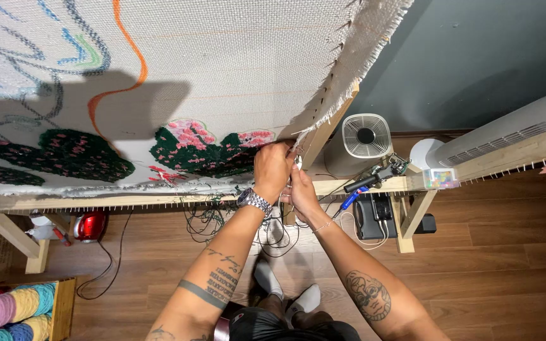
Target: Trimming the edges of a tufted rug on a frame using scissors.
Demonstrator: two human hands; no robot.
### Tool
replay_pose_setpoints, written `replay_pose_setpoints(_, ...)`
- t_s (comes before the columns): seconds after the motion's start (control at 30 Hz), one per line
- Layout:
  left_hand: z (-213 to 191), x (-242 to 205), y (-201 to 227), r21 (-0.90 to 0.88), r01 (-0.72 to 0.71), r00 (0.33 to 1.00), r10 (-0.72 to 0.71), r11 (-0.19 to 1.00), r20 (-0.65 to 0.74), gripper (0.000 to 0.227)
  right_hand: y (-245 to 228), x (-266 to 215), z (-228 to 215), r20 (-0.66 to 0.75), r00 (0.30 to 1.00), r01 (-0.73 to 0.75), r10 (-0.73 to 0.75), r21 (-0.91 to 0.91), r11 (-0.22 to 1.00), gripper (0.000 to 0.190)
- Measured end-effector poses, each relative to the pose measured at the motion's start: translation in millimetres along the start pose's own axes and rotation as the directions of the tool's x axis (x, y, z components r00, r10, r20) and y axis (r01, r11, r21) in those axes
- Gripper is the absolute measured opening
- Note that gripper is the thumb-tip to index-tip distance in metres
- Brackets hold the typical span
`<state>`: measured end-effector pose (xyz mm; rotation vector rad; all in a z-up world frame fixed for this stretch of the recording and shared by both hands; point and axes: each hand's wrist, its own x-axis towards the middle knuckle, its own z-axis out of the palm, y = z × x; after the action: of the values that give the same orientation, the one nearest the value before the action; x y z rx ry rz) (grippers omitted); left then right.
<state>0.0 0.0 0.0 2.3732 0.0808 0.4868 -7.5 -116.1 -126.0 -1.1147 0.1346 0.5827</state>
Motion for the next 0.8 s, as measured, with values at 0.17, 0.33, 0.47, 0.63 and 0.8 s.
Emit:
replay_pose_setpoints(0.17, -0.4, 0.6, -0.1, 0.006, 0.052, 0.998, -0.053, 0.999, 0.047, 0.020, -14.8, -13.1, 18.7, -0.022, 0.999, -0.024, 0.026, 0.059, 0.998, 0.042)
replay_pose_setpoints(0.33, -3.8, 0.3, 2.6, -0.004, 0.052, 0.998, -0.052, 0.999, 0.037, 0.020, -12.7, -12.1, 20.8, -0.034, 0.999, -0.010, 0.012, 0.073, 0.997, 0.042)
replay_pose_setpoints(0.47, -4.4, 1.0, 4.0, -0.009, 0.045, 0.998, -0.045, 0.999, 0.033, 0.020, -6.3, -6.7, 17.0, -0.044, 0.999, -0.005, 0.010, 0.099, 0.995, 0.039)
replay_pose_setpoints(0.63, -4.9, -0.2, 4.5, -0.028, 0.024, 1.000, -0.024, 0.999, 0.000, 0.021, -7.6, -7.8, 22.2, -0.062, 0.998, 0.016, -0.008, 0.134, 0.991, 0.040)
replay_pose_setpoints(0.8, -2.4, 0.0, 1.6, -0.027, 0.040, 0.999, -0.039, 0.999, 0.029, 0.019, -19.8, -14.2, 26.6, 0.002, 1.000, 0.018, -0.019, 0.151, 0.988, 0.046)
